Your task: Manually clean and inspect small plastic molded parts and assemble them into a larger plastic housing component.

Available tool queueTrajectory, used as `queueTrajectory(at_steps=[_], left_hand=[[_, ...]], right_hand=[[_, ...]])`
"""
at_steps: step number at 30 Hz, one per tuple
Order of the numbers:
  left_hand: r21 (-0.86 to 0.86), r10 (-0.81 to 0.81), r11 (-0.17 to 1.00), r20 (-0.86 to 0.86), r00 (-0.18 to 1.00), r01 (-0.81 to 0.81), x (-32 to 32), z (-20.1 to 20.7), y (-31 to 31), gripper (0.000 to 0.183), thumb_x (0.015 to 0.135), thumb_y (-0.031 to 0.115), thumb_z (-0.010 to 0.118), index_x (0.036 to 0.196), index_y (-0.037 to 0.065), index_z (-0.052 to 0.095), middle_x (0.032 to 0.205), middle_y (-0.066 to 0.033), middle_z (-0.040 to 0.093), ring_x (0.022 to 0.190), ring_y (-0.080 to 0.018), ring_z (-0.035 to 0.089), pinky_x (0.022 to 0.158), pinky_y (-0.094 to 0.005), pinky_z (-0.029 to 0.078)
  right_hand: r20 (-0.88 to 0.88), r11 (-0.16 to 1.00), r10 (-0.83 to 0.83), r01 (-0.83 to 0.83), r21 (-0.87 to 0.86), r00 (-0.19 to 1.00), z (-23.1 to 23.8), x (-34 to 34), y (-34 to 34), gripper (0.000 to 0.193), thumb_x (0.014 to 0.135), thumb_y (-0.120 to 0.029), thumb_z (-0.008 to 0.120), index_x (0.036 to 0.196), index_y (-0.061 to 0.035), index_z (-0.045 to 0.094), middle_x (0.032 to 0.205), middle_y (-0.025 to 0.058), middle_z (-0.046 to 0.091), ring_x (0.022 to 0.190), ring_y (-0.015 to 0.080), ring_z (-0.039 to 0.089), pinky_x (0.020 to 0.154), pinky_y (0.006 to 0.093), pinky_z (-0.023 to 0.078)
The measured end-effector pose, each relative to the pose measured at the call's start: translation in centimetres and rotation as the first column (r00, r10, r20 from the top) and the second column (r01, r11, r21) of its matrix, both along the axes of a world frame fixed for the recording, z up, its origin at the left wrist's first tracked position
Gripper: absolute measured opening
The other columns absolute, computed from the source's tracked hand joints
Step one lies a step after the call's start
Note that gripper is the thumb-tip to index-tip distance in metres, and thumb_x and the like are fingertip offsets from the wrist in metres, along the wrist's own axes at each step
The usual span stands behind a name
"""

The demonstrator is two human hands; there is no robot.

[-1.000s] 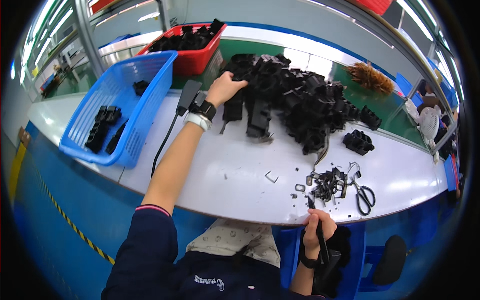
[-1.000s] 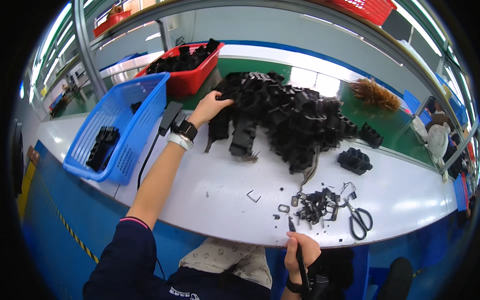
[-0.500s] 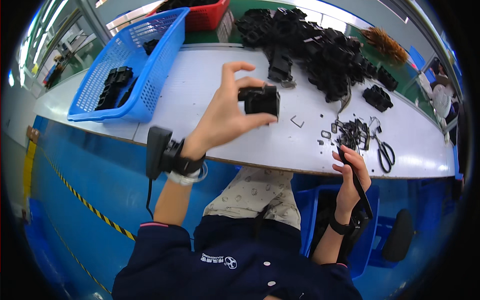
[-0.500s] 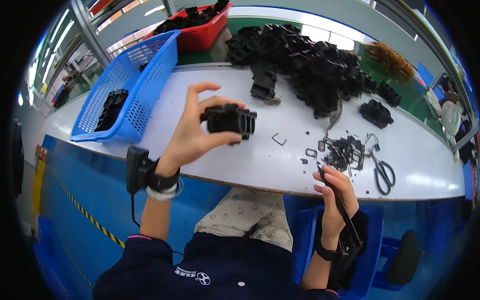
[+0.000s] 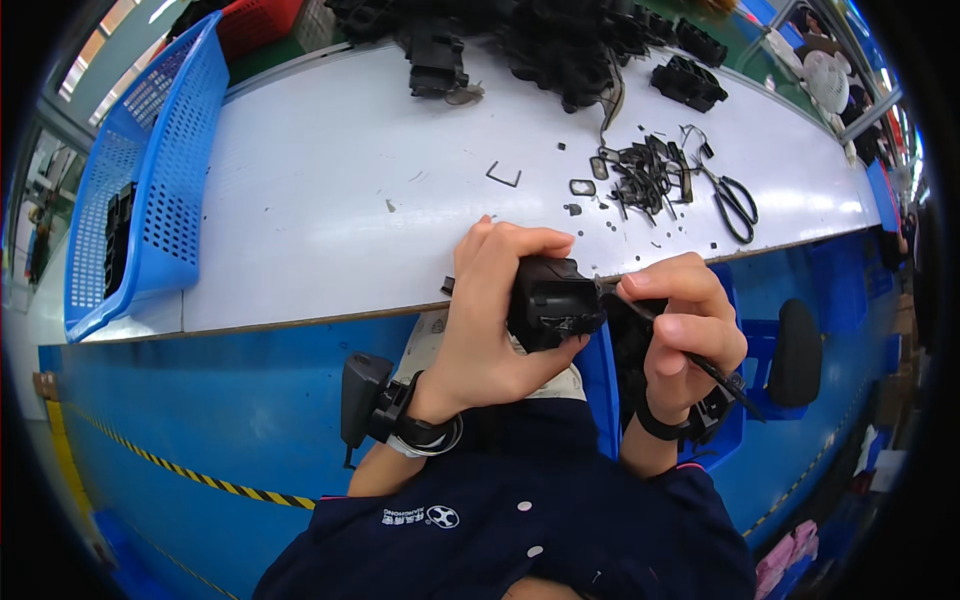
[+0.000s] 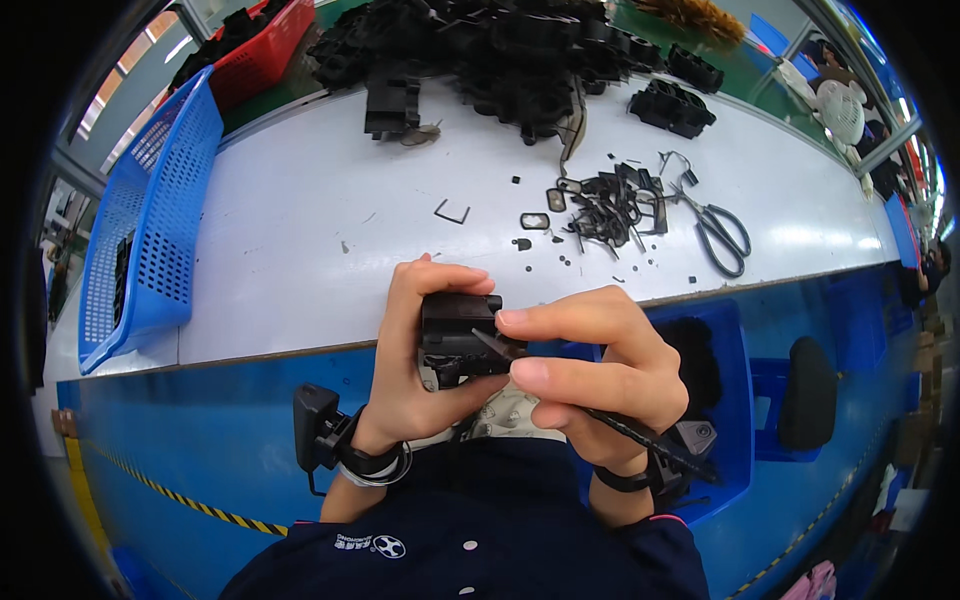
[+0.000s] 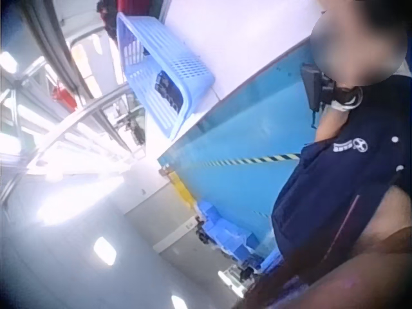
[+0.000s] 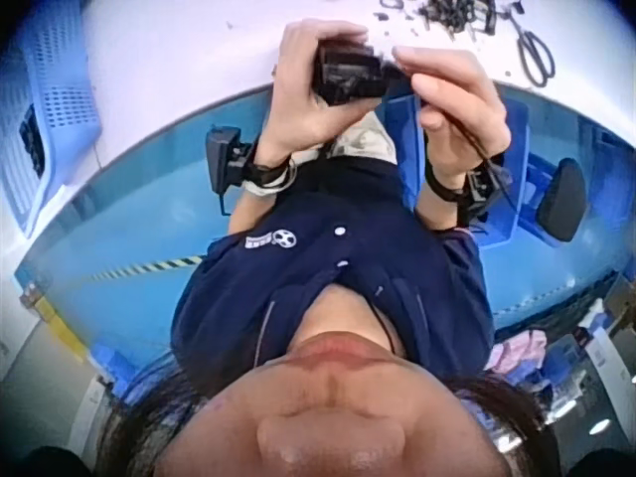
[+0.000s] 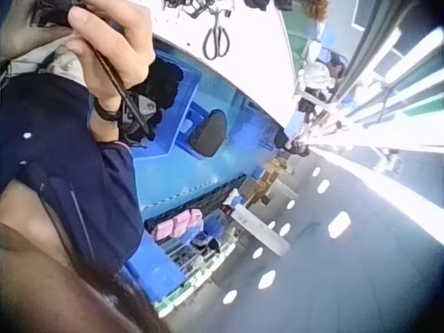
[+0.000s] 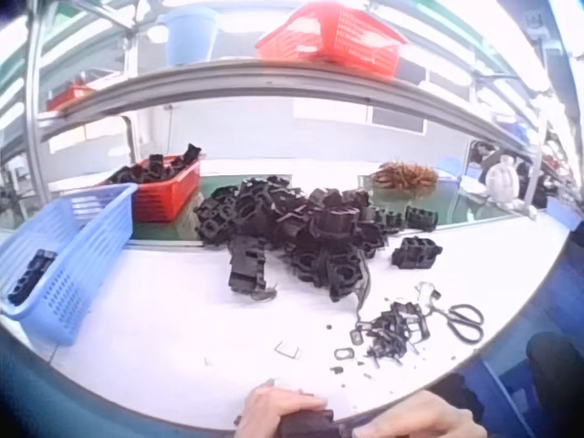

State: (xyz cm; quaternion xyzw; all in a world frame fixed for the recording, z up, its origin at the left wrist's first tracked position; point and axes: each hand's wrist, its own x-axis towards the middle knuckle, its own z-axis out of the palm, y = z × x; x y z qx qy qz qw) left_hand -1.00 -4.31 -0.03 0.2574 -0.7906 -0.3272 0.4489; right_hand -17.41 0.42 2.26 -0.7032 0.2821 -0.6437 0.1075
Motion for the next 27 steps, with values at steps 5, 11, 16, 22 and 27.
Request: queueTrajectory(at_steps=[5, 11, 16, 22, 27], left_hand=[[0.151, -0.031, 0.984, -0.366, 0.93, 0.092, -1.2, -1.9, 0.2, 0.066, 0.056, 0.006, 0.073, 0.112, 0.002, 0.039, 0.102, -0.0144, 0.047, 0.09, -0.0224, 0.049, 0.077, -0.0313, 0.042], [-0.126, 0.002, 0.992, -0.2, 0.98, -0.027, -0.5, -0.4, 0.1, 0.054, 0.053, 0.011, 0.071, 0.099, 0.002, 0.046, 0.097, -0.0159, 0.049, 0.082, -0.0226, 0.051, 0.069, -0.0303, 0.043], [-0.147, 0.077, 0.988, 0.191, 0.979, -0.049, 2.4, 2.3, 0.5, 0.057, 0.048, 0.013, 0.069, 0.101, 0.0, 0.051, 0.096, -0.0147, 0.052, 0.082, -0.0239, 0.051, 0.069, -0.0322, 0.042], [-0.052, 0.15, 0.988, 0.087, 0.985, -0.146, 1.4, 1.5, -0.1, 0.06, 0.053, 0.012, 0.066, 0.109, 0.002, 0.048, 0.112, -0.0173, 0.049, 0.1, -0.0251, 0.047, 0.083, -0.032, 0.036], [-0.337, 0.252, 0.923, 0.169, 0.953, -0.184, 1.3, 1.9, -0.1, 0.057, 0.055, 0.013, 0.071, 0.107, 0.0, 0.052, 0.114, -0.018, 0.049, 0.112, -0.0304, 0.045, 0.095, -0.0394, 0.033]], right_hand=[[0.09, 0.989, -0.144, 0.141, 0.04, 0.985, -1.4, 0.3, 0.3, 0.029, 0.088, -0.027, 0.054, 0.1, -0.0009, 0.061, 0.09, 0.0164, 0.066, 0.074, 0.0206, 0.06, 0.069, 0.0304, 0.045], [0.022, 0.987, 0.097, -0.099, 0.124, 0.995, -1.7, 1.0, -0.7, 0.024, 0.083, -0.02, 0.061, 0.098, -0.0017, 0.056, 0.099, 0.0237, 0.061, 0.087, 0.0284, 0.061, 0.074, 0.035, 0.05], [0.219, 0.999, 0.005, -0.015, 0.046, 0.976, -3.4, 3.4, -1.1, 0.022, 0.064, 0.002, 0.069, 0.081, -0.0054, 0.056, 0.091, 0.0139, 0.063, 0.077, 0.026, 0.061, 0.064, 0.0311, 0.05], [0.037, 0.987, -0.114, 0.109, 0.116, 0.993, -3.1, 2.7, -0.7, 0.023, 0.061, 0.012, 0.066, 0.072, -0.0051, 0.054, 0.088, 0.0156, 0.066, 0.081, 0.0261, 0.064, 0.068, 0.0327, 0.052], [-0.052, 0.95, -0.188, 0.195, 0.242, 0.981, -2.1, 1.6, -0.1, 0.027, 0.06, 0.012, 0.069, 0.068, -0.0065, 0.052, 0.081, 0.0132, 0.067, 0.079, 0.022, 0.064, 0.068, 0.0282, 0.05]])
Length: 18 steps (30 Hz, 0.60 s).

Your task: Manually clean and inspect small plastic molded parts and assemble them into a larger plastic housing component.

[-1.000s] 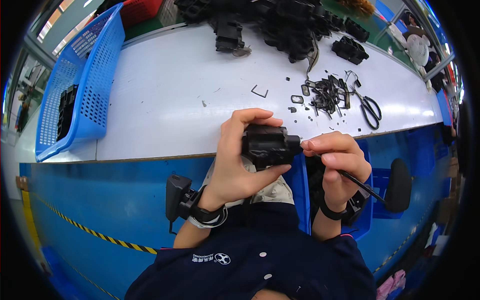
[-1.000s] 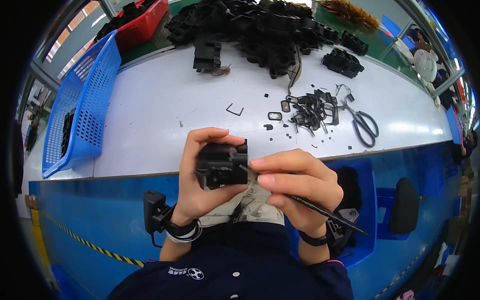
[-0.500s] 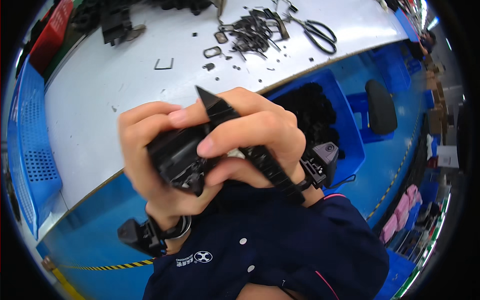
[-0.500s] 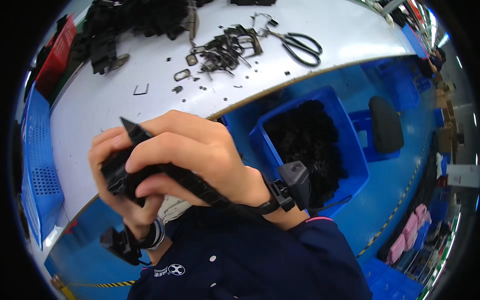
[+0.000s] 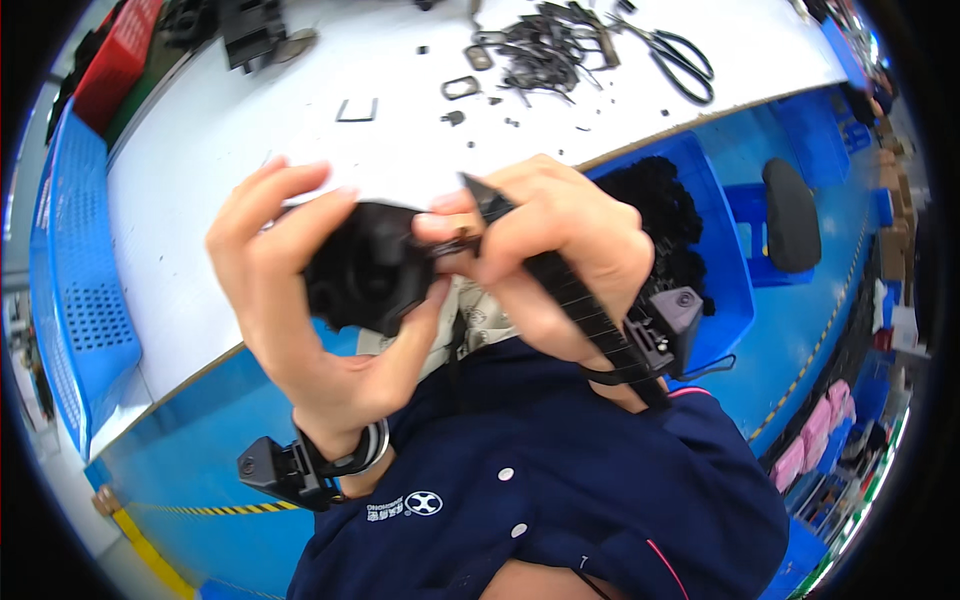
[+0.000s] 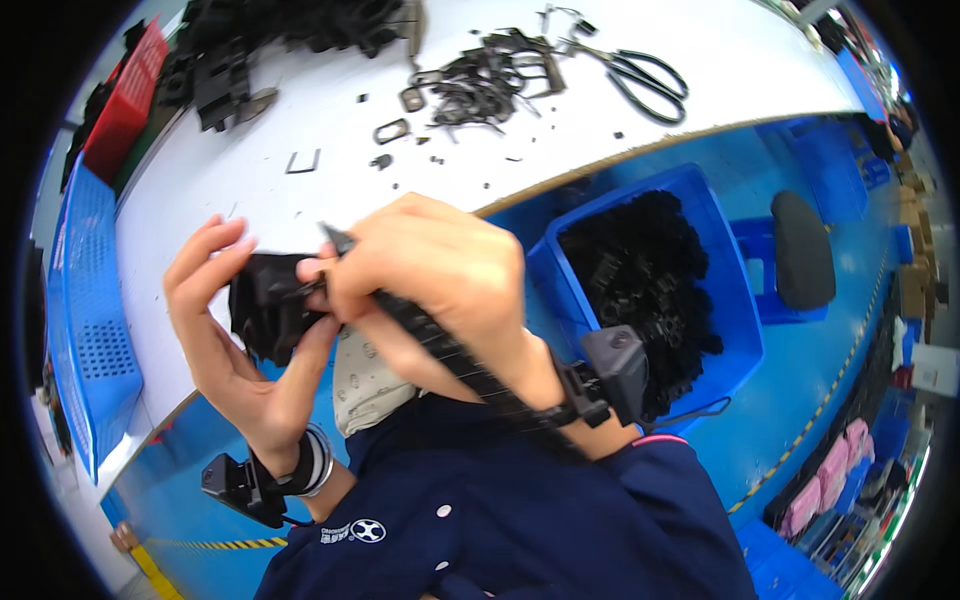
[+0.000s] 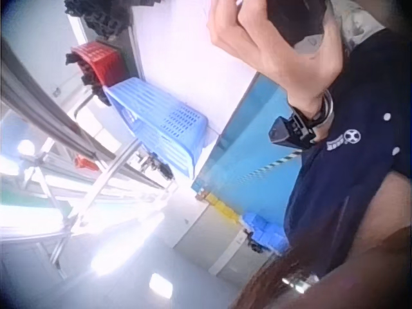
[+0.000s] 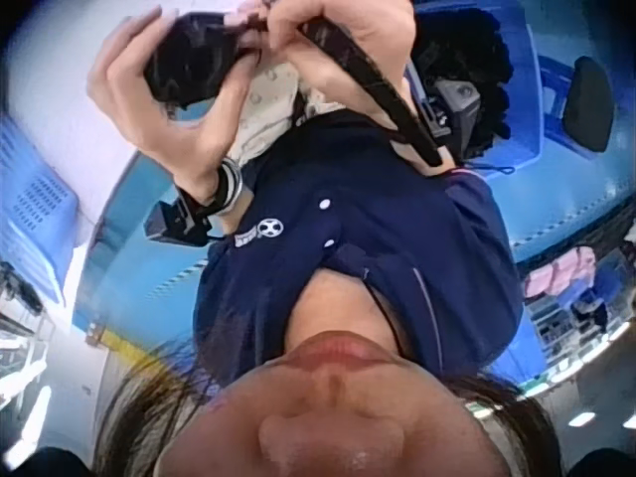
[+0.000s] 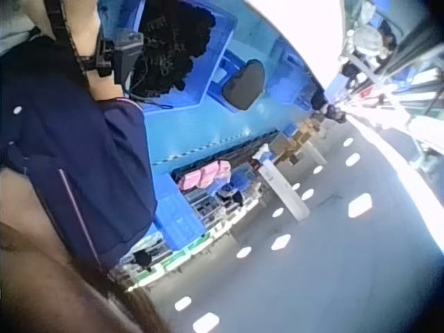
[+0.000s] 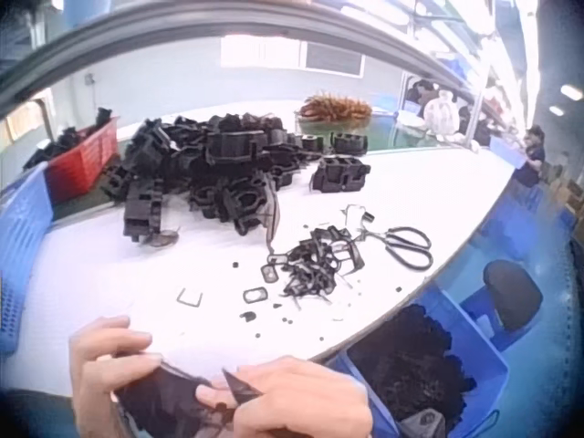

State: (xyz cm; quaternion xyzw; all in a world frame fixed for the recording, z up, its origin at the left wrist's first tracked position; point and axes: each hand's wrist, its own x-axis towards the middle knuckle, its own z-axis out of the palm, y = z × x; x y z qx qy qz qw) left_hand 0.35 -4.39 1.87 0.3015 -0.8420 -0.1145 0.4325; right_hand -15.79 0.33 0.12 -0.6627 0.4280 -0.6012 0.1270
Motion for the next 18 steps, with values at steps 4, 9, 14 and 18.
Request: queueTrajectory(at_steps=[4, 9, 14, 18], left_hand=[[0.085, -0.075, 0.994, -0.006, 0.997, 0.076, 0.0, 0.1, -0.7, 0.047, 0.058, 0.012, 0.066, 0.102, -0.004, 0.06, 0.107, -0.0181, 0.056, 0.103, -0.0308, 0.053, 0.093, -0.0386, 0.038], [0.125, -0.085, 0.987, -0.124, 0.989, 0.1, -0.8, -0.8, -1.7, 0.048, 0.057, 0.017, 0.058, 0.1, -0.004, 0.06, 0.102, -0.017, 0.055, 0.096, -0.0256, 0.053, 0.085, -0.0328, 0.041], [0.171, -0.064, 0.98, -0.212, 0.975, 0.102, -0.9, -0.8, -1.8, 0.045, 0.055, 0.015, 0.06, 0.098, -0.001, 0.061, 0.098, -0.0149, 0.056, 0.09, -0.0256, 0.053, 0.081, -0.0321, 0.041], [0.216, -0.018, 0.975, -0.17, 0.985, 0.055, -0.5, -0.7, -1.3, 0.044, 0.059, 0.012, 0.062, 0.101, -0.002, 0.059, 0.106, -0.0156, 0.052, 0.098, -0.0235, 0.051, 0.085, -0.0307, 0.04]], right_hand=[[0.308, 0.989, -0.066, 0.022, 0.147, 0.949, -0.2, 0.5, 0.3, 0.022, 0.063, 0.015, 0.065, 0.064, -0.004, 0.054, 0.062, 0.0054, 0.056, 0.059, 0.013, 0.058, 0.053, 0.0237, 0.046], [0.509, 0.99, -0.006, -0.066, 0.123, 0.861, -0.8, 0.9, -0.2, 0.024, 0.068, 0.011, 0.068, 0.066, -0.0054, 0.05, 0.067, 0.0042, 0.056, 0.064, 0.0085, 0.056, 0.059, 0.022, 0.045], [0.513, 0.979, 0.021, -0.121, 0.162, 0.858, -0.7, 0.6, -0.7, 0.025, 0.068, 0.011, 0.068, 0.067, -0.0063, 0.05, 0.068, 0.0035, 0.057, 0.064, 0.0076, 0.054, 0.06, 0.0207, 0.044], [0.425, 0.989, 0.06, -0.111, 0.094, 0.903, 0.2, -1.1, -0.4, 0.023, 0.075, -0.013, 0.066, 0.089, -0.0019, 0.051, 0.085, 0.0108, 0.059, 0.082, 0.0164, 0.058, 0.073, 0.0276, 0.045]])
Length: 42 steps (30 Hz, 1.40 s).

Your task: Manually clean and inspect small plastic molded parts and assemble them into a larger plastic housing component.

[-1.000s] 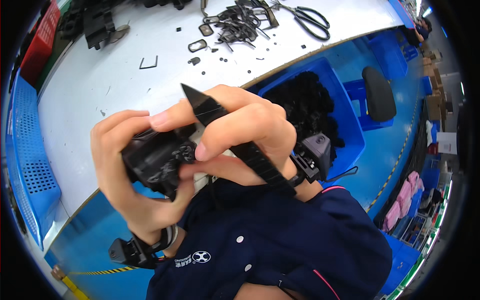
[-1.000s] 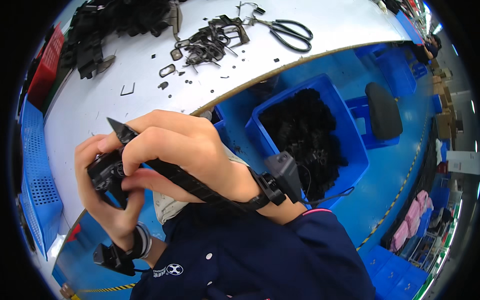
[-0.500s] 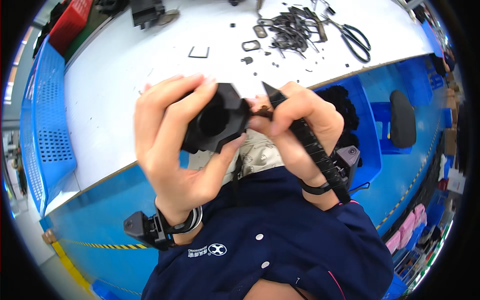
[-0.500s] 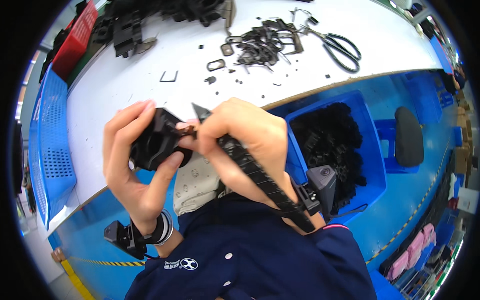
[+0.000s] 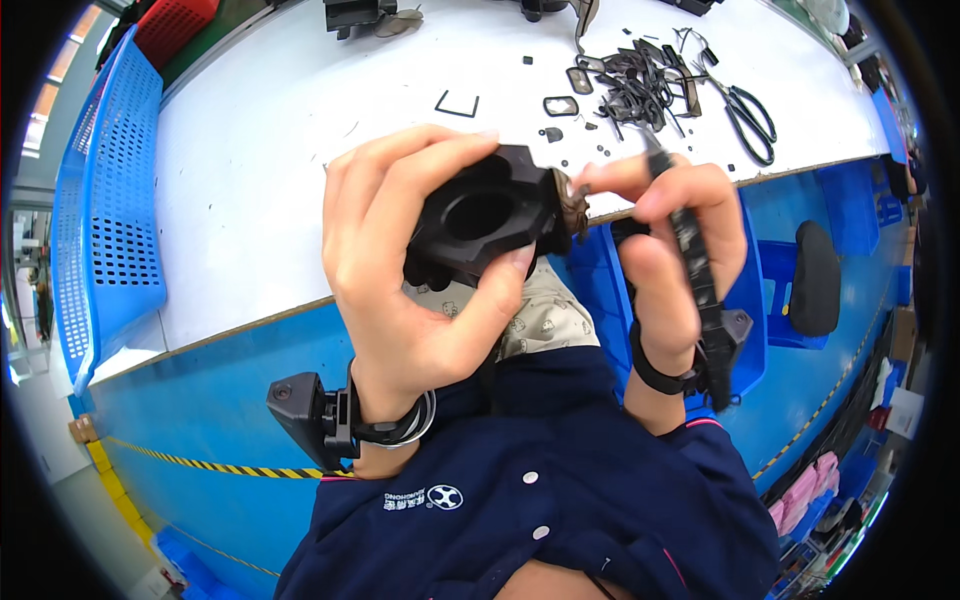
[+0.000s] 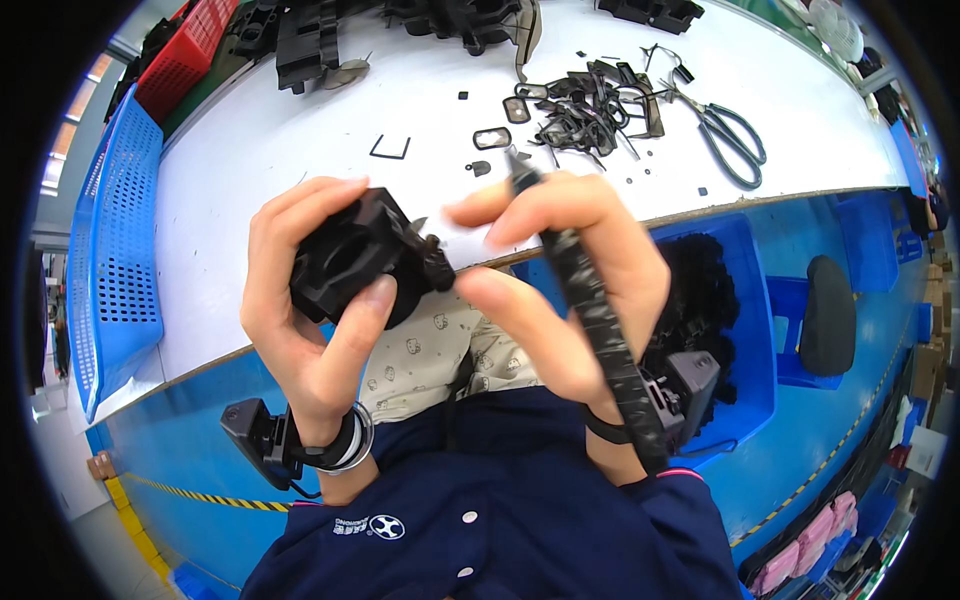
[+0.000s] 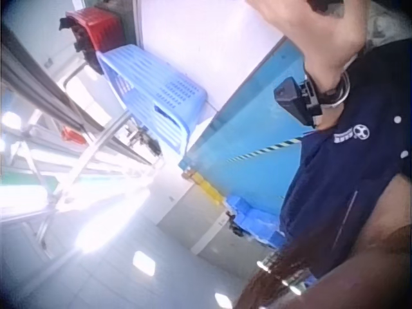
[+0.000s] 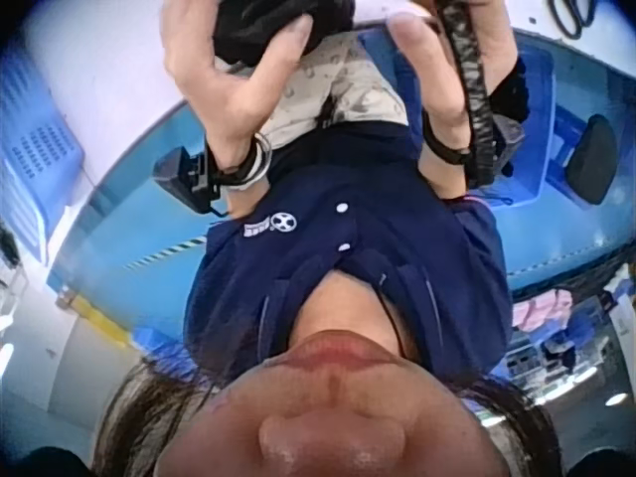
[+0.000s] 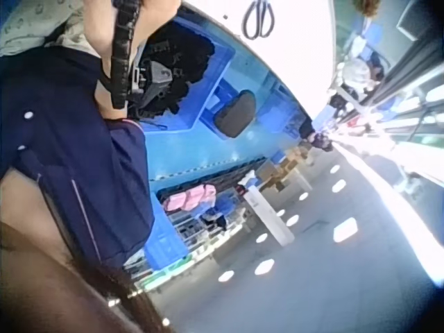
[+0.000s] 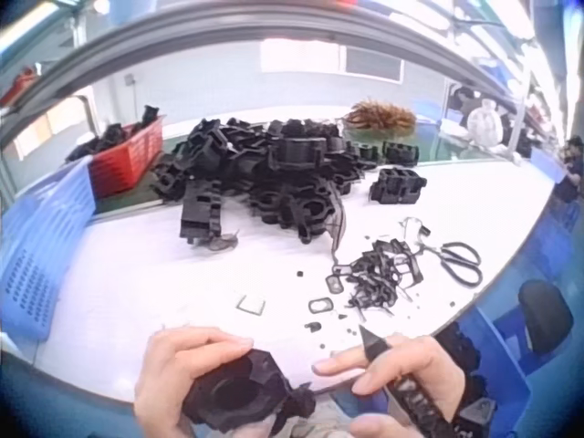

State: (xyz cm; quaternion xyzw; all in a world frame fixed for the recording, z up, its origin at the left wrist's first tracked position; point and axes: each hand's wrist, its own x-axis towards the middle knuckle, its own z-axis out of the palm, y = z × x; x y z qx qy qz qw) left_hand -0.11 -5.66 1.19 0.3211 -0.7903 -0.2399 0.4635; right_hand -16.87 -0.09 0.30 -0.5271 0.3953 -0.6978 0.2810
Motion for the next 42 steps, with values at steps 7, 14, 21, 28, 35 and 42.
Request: queueTrajectory(at_steps=[7, 14, 21, 28, 35, 42], left_hand=[[-0.117, 0.173, 0.981, 0.199, 0.965, -0.152, -0.4, 0.4, 1.7, 0.058, 0.051, 0.016, 0.078, 0.105, 0.004, 0.061, 0.094, -0.009, 0.043, 0.084, -0.0227, 0.045, 0.074, -0.0318, 0.039], [-0.154, 0.172, 0.979, 0.279, 0.945, -0.132, -1.3, 0.3, 1.8, 0.055, 0.048, 0.018, 0.076, 0.101, 0.01, 0.063, 0.092, -0.0093, 0.044, 0.086, -0.0246, 0.043, 0.075, -0.0332, 0.038], [-0.132, 0.151, 0.984, 0.297, 0.943, -0.116, -1.4, 0.5, 1.8, 0.054, 0.048, 0.017, 0.076, 0.1, 0.01, 0.063, 0.091, -0.0092, 0.044, 0.085, -0.0244, 0.043, 0.074, -0.0336, 0.038], [-0.072, 0.099, 0.994, 0.28, 0.955, -0.082, -1.1, 0.5, 1.8, 0.052, 0.047, 0.014, 0.076, 0.097, 0.009, 0.061, 0.091, -0.0095, 0.045, 0.087, -0.025, 0.044, 0.074, -0.034, 0.038], [-0.121, 0.232, 0.969, 0.157, 0.96, -0.214, -1.7, -0.4, 2.0, 0.047, 0.054, 0.008, 0.075, 0.097, 0.005, 0.054, 0.093, -0.0077, 0.051, 0.088, -0.0241, 0.046, 0.075, -0.0324, 0.038], [0.017, 0.268, 0.963, 0.021, 0.963, -0.269, -1.6, -0.8, 2.0, 0.051, 0.058, 0.012, 0.079, 0.1, 0.004, 0.05, 0.094, -0.0071, 0.051, 0.087, -0.0214, 0.047, 0.076, -0.031, 0.038]], right_hand=[[-0.26, 0.989, -0.102, 0.07, -0.128, 0.96, 0.2, -1.2, 1.3, 0.058, 0.083, -0.046, 0.053, 0.111, 0.0047, 0.048, 0.096, 0.0191, 0.057, 0.077, 0.0245, 0.06, 0.065, 0.0332, 0.052], [-0.376, 0.995, -0.001, -0.037, -0.095, 0.926, 0.3, -1.2, 2.2, 0.033, 0.066, -0.009, 0.074, 0.097, -0.0003, 0.063, 0.094, 0.014, 0.063, 0.081, 0.0235, 0.063, 0.069, 0.029, 0.051], [-0.304, 0.999, 0.038, -0.04, 0.002, 0.952, -0.4, -1.4, 2.5, 0.029, 0.069, 0.0, 0.07, 0.097, -0.0004, 0.06, 0.101, 0.017, 0.062, 0.084, 0.024, 0.062, 0.071, 0.0298, 0.05], [-0.321, 0.988, 0.148, -0.153, 0.008, 0.935, -0.9, -1.8, 2.1, 0.03, 0.071, -0.001, 0.069, 0.099, -0.0015, 0.058, 0.106, 0.0195, 0.062, 0.072, 0.0233, 0.061, 0.065, 0.0286, 0.049], [-0.551, 0.982, -0.129, 0.03, -0.184, 0.824, 0.5, -0.4, 0.7, 0.021, 0.083, -0.007, 0.058, 0.102, 0.0006, 0.055, 0.097, 0.0249, 0.063, 0.063, 0.018, 0.06, 0.058, 0.0247, 0.048], [-0.489, 0.956, -0.25, 0.131, -0.264, 0.836, 0.2, 0.8, -1.0, 0.018, 0.087, -0.003, 0.052, 0.103, 0.0046, 0.053, 0.096, 0.0259, 0.062, 0.072, 0.0198, 0.063, 0.063, 0.0277, 0.052]])
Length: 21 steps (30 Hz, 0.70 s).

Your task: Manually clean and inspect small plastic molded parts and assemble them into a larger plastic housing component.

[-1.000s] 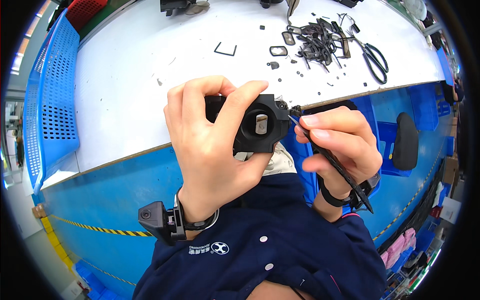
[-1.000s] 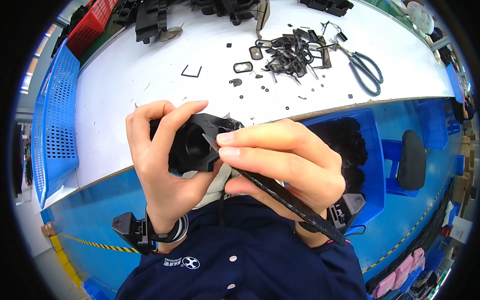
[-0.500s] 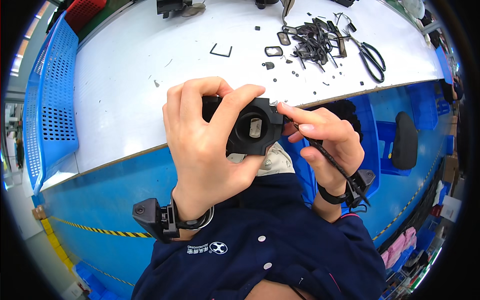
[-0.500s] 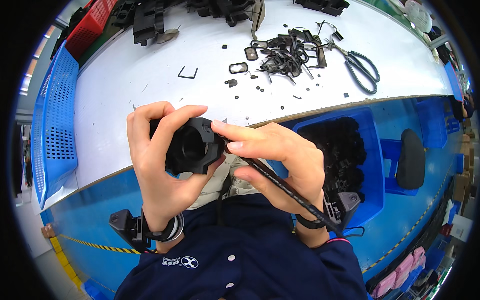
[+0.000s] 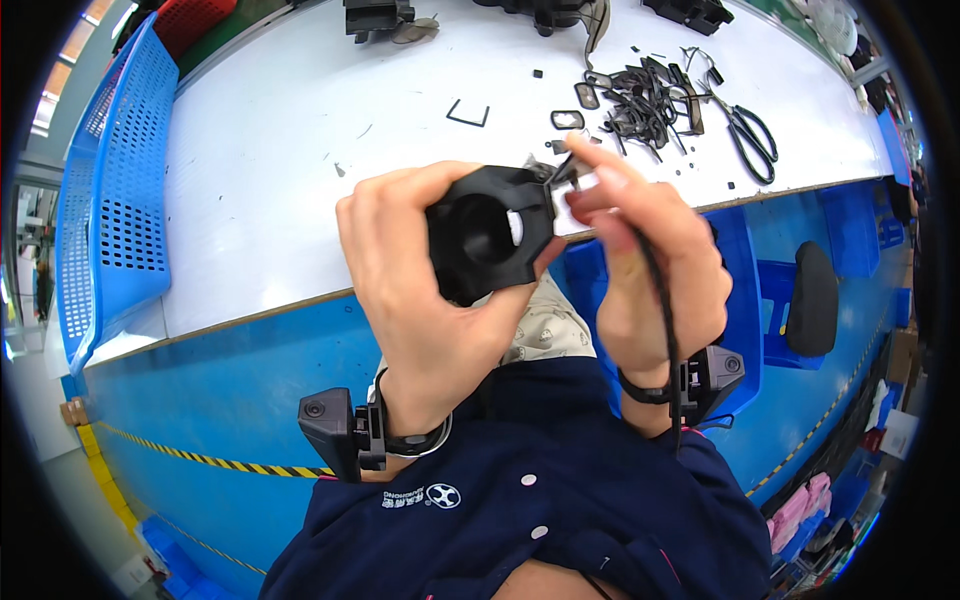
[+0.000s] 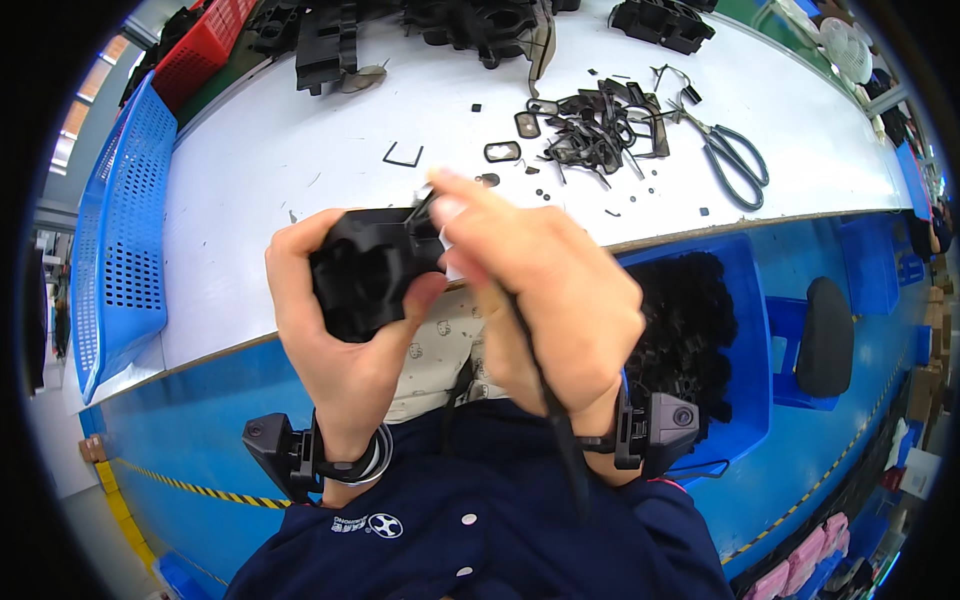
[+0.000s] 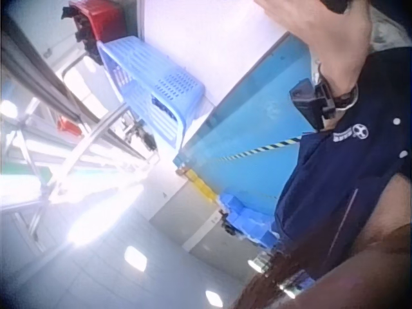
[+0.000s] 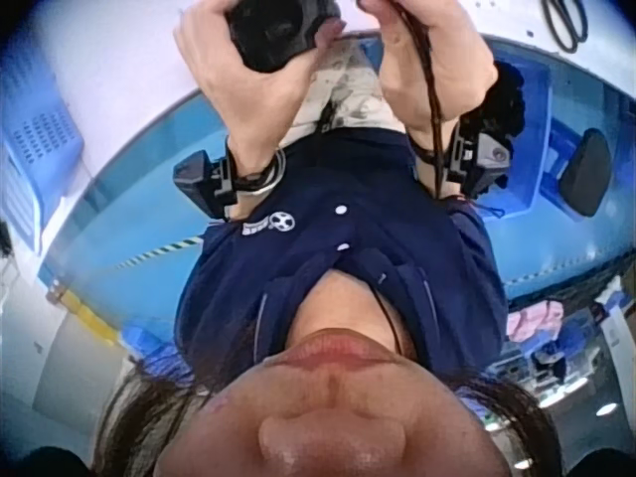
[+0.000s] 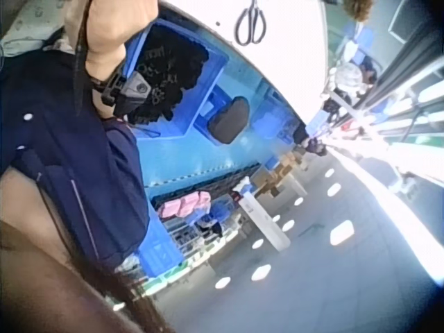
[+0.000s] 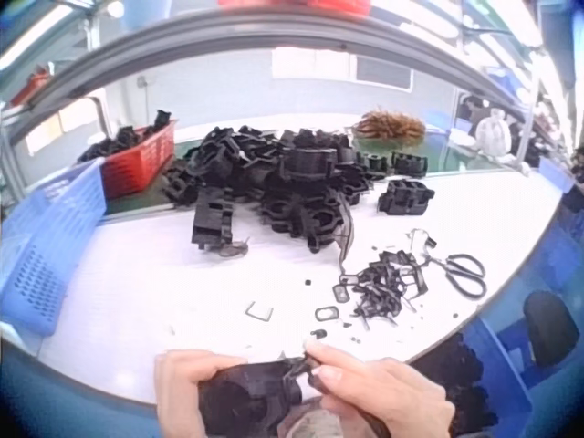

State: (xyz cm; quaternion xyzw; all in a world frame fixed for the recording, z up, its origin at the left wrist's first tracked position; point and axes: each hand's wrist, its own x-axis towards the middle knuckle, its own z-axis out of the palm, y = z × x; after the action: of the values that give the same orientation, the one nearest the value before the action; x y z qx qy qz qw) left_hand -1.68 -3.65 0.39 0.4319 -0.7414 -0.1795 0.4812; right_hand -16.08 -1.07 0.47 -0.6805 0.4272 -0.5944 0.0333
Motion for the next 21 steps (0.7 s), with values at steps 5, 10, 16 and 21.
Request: queueTrajectory(at_steps=[5, 10, 16, 21], left_hand=[[0.084, 0.058, 0.996, -0.21, 0.976, -0.041, 0.5, -0.3, 0.2, 0.057, 0.058, 0.02, 0.083, 0.1, 0.002, 0.049, 0.093, -0.008, 0.05, 0.084, -0.0215, 0.048, 0.074, -0.0321, 0.04], [0.238, 0.004, 0.962, -0.501, 0.865, 0.133, 2.4, 0.0, -0.2, 0.056, 0.067, 0.02, 0.08, 0.107, 0.001, 0.045, 0.096, -0.007, 0.052, 0.086, -0.0142, 0.054, 0.076, -0.0257, 0.045], [0.326, -0.034, 0.919, -0.491, 0.87, 0.22, 3.2, 1.2, -0.7, 0.062, 0.068, 0.018, 0.077, 0.121, 0.001, 0.048, 0.096, -0.0064, 0.054, 0.086, -0.0142, 0.054, 0.076, -0.0243, 0.043], [0.211, -0.103, 0.965, -0.25, 0.963, 0.158, 2.8, 1.0, -1.0, 0.066, 0.066, 0.02, 0.076, 0.123, 0.0, 0.048, 0.096, -0.0085, 0.052, 0.086, -0.0166, 0.05, 0.078, -0.0261, 0.041]], right_hand=[[0.267, 0.975, -0.222, 0.217, 0.046, 0.938, -0.2, -1.6, -0.9, 0.017, 0.085, 0.004, 0.052, 0.101, 0.0041, 0.058, 0.101, 0.0171, 0.063, 0.081, 0.0164, 0.064, 0.069, 0.0262, 0.053], [0.282, 0.941, -0.337, 0.317, 0.118, 0.898, -0.2, -6.1, -1.2, 0.016, 0.085, -0.002, 0.056, 0.099, 0.0066, 0.06, 0.098, 0.0164, 0.063, 0.082, 0.0159, 0.063, 0.069, 0.0254, 0.054], [-0.313, 0.922, -0.366, 0.388, 0.006, 0.876, 0.6, -6.4, -3.8, 0.017, 0.07, -0.009, 0.071, 0.087, -0.0073, 0.069, 0.126, 0.0163, 0.049, 0.119, 0.0298, 0.042, 0.097, 0.0367, 0.034], [-0.312, 0.94, -0.307, 0.337, 0.046, 0.899, 1.2, -5.4, -4.1, 0.015, 0.072, -0.007, 0.069, 0.086, -0.0043, 0.068, 0.113, 0.0142, 0.058, 0.109, 0.0259, 0.05, 0.088, 0.0328, 0.041]])
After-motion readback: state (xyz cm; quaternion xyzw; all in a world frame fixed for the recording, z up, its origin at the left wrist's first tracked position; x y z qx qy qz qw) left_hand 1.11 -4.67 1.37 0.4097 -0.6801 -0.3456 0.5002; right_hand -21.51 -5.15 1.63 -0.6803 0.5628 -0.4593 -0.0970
